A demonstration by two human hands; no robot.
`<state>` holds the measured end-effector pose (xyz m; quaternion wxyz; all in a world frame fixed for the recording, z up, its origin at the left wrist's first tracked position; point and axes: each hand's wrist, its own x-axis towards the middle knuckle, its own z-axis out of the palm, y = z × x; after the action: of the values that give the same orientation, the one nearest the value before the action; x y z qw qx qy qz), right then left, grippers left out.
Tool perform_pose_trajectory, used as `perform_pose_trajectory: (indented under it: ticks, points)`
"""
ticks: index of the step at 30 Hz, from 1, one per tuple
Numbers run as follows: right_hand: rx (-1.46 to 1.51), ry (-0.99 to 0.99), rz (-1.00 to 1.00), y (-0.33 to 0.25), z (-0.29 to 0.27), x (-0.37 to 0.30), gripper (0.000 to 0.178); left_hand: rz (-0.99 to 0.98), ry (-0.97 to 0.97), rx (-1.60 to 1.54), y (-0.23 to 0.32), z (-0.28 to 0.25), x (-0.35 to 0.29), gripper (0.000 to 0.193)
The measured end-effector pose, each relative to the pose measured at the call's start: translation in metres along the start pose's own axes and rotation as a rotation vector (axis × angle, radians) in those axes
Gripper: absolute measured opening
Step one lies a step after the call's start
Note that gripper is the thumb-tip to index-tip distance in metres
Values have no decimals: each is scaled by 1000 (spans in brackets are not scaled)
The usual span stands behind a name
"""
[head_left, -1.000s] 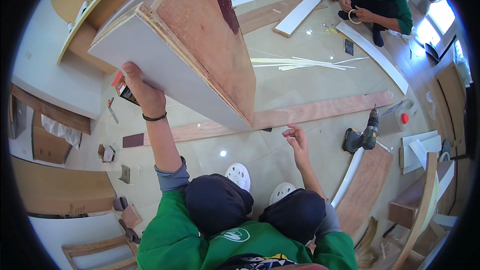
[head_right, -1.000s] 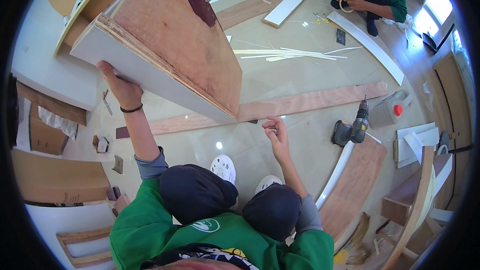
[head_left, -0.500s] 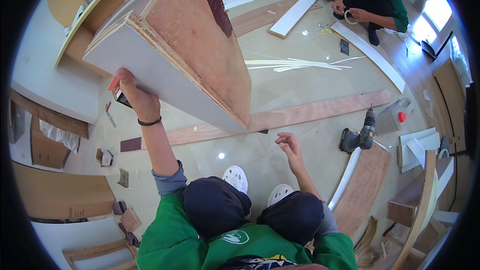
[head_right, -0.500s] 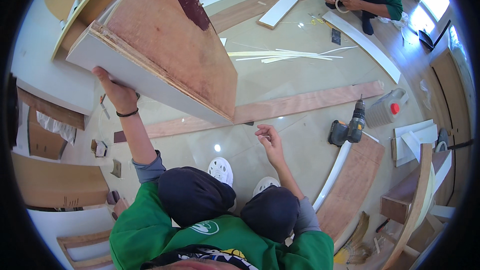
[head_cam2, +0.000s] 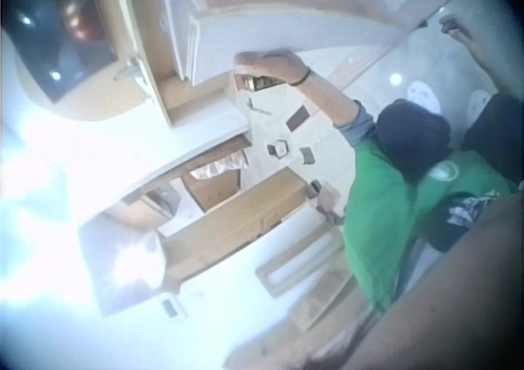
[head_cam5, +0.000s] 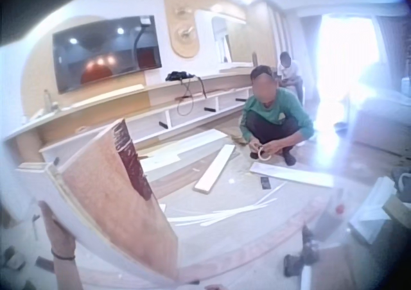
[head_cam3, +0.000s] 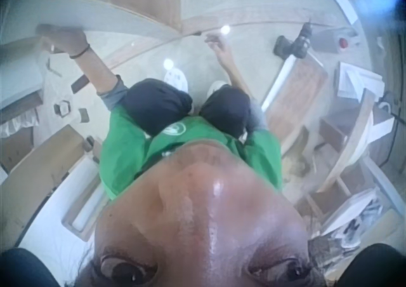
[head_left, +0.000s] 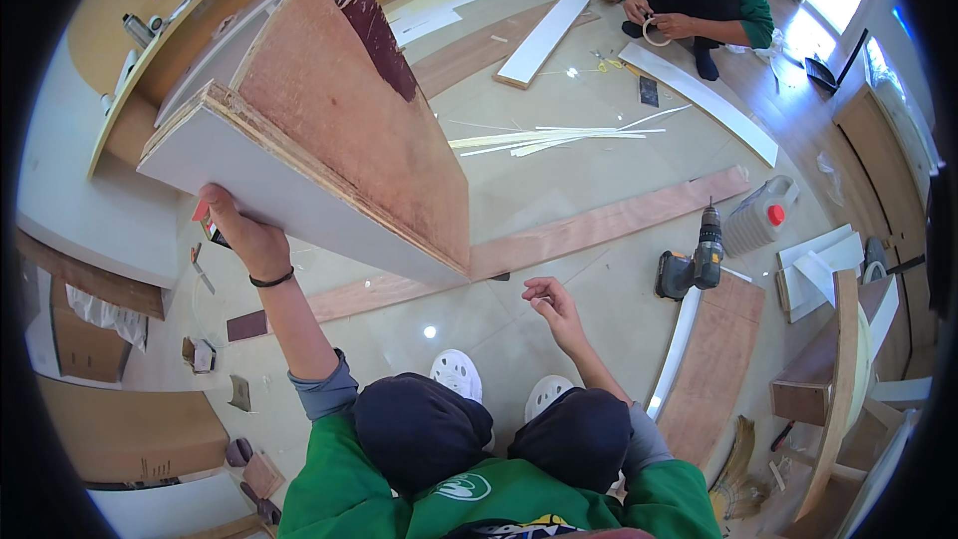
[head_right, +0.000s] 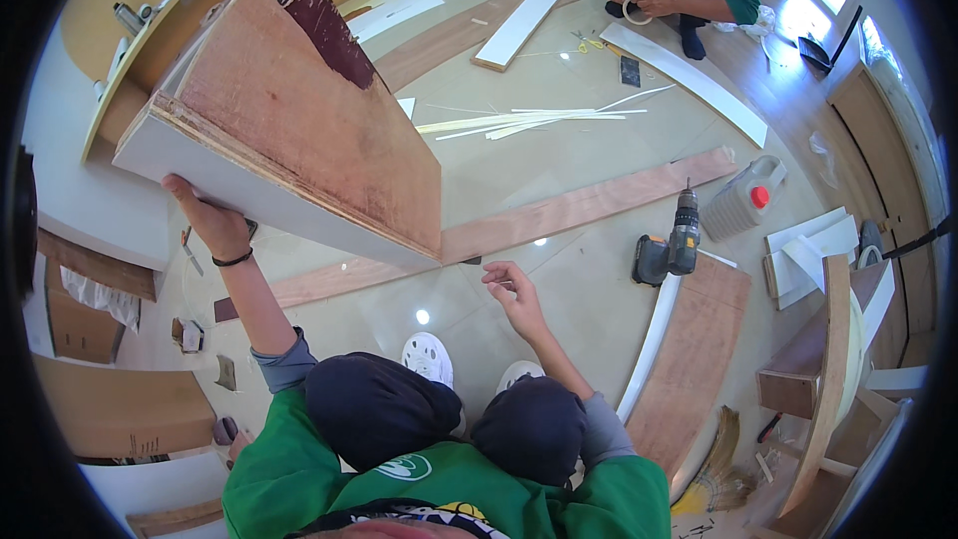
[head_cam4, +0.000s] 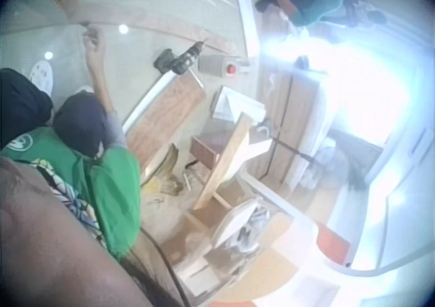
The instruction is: The person assembles a wooden furniture piece by sanding edges, applying adhesive strips, and using a power drill to fasten components. They handle wooden boards, adhesive strips, and a drill, working on the floor alongside another person.
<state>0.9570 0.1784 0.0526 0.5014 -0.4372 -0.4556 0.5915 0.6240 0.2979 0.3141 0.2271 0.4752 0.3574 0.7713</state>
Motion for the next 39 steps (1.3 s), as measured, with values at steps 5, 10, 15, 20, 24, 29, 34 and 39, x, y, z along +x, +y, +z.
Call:
perform_pose_trajectory:
  ticks: [5,10,15,20,24,29,34,39]
  points:
    - [-35,-14,-13,-4,4,2,28,2,-5,-24,0,-2,1,81]
    - [-330,-105,-285,-78,25,27,28,22,-26,-15,0,2,0,82]
    - [-538,-244,-758,-255,81,55,40,18,-19,14,0,1,0,80]
    - [-973,13,-1364,-316,134,62,47,-21,-38,43,-3,-5,5,76]
    - [-1032,-104,-1212,-286,120,33,48,28,-29,13,2,5,-2,78]
    - [-1002,-30,-1159,-296,117,27,45,2,-41,14,0,-1,0,79]
    - [-961,-8,-1145,-295,116,28,45,13,-61,9,-3,-4,2,78]
    - [-918,-34,-1115,-286,121,30,43,-30,-56,-36,-2,-8,-1,80]
